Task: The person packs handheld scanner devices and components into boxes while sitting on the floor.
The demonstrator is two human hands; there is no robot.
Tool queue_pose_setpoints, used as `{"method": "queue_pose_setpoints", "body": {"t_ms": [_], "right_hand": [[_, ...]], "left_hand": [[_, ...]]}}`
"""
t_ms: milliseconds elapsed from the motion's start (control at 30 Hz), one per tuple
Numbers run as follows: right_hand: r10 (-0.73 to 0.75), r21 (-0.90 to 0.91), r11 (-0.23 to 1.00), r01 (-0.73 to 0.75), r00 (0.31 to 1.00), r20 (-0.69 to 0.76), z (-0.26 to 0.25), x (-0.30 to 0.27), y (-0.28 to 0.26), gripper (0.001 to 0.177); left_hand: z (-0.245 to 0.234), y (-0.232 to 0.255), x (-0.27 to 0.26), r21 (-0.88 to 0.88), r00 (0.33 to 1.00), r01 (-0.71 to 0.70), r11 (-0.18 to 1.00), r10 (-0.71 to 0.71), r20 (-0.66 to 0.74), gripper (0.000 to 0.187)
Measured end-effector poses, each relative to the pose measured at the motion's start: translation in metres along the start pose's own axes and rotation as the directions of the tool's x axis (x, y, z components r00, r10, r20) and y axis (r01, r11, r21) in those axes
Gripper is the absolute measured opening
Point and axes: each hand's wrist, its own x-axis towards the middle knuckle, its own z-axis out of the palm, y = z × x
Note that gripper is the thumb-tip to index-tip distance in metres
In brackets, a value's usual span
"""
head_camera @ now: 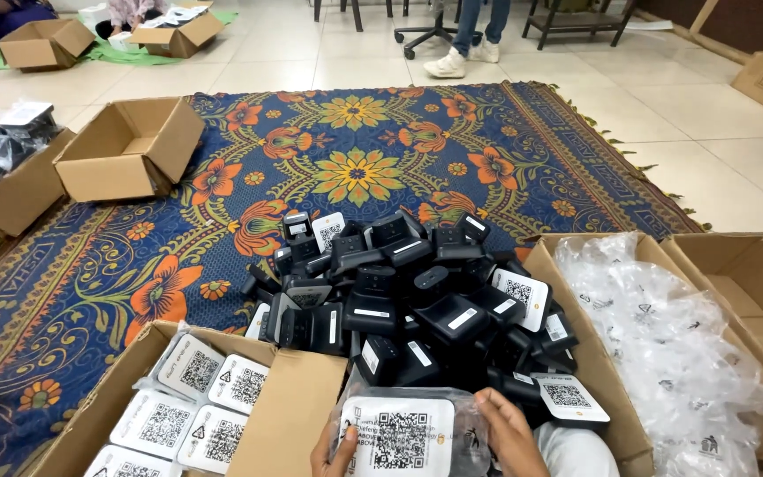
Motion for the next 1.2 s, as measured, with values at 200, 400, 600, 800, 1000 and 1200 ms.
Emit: {"method": "queue_pose_setpoints", "body": {"t_ms": [200, 400, 600, 800, 1000, 1200], "right_hand": [[-0.048, 0.271, 0.960, 0.075, 0.994, -0.102, 0.040, -0.040, -0.074, 0.030], [-0.176, 0.229, 0.958, 0.175, 0.984, -0.012, 0.003, -0.035, -0.059, 0.041], [-0.011, -0.057, 0.998, 0.025, 0.975, 0.220, -0.033, -0.014, -0.006, 0.057], [-0.163, -0.382, 0.864, 0.328, 0.900, 0.404, -0.002, -0.019, -0.004, 0.064], [0.093, -0.529, 0.849, 0.020, 0.978, 0.186, 0.028, -0.046, -0.024, 0.059], [0.197, -0.101, 0.973, -0.207, 0.975, -0.100, -0.006, -0.055, -0.044, 0.050]], "left_hand": [[-0.024, -0.070, -0.013, 0.007, 0.964, 0.227, 0.974, -0.224, -0.145, 0.050], [-0.017, -0.055, -0.012, -0.186, 0.919, 0.294, 0.938, -0.331, -0.213, 0.049], [0.012, -0.011, -0.009, -0.416, 0.908, 0.259, 0.872, -0.366, -0.202, 0.055], [0.029, -0.004, -0.008, -0.482, 0.888, 0.215, 0.850, -0.375, -0.266, 0.053], [0.028, 0.015, -0.013, 0.070, 0.834, 0.425, 0.903, -0.360, -0.418, 0.063], [0.006, 0.067, -0.003, -0.261, 0.701, 0.450, 0.854, -0.519, -0.489, 0.065]]}}
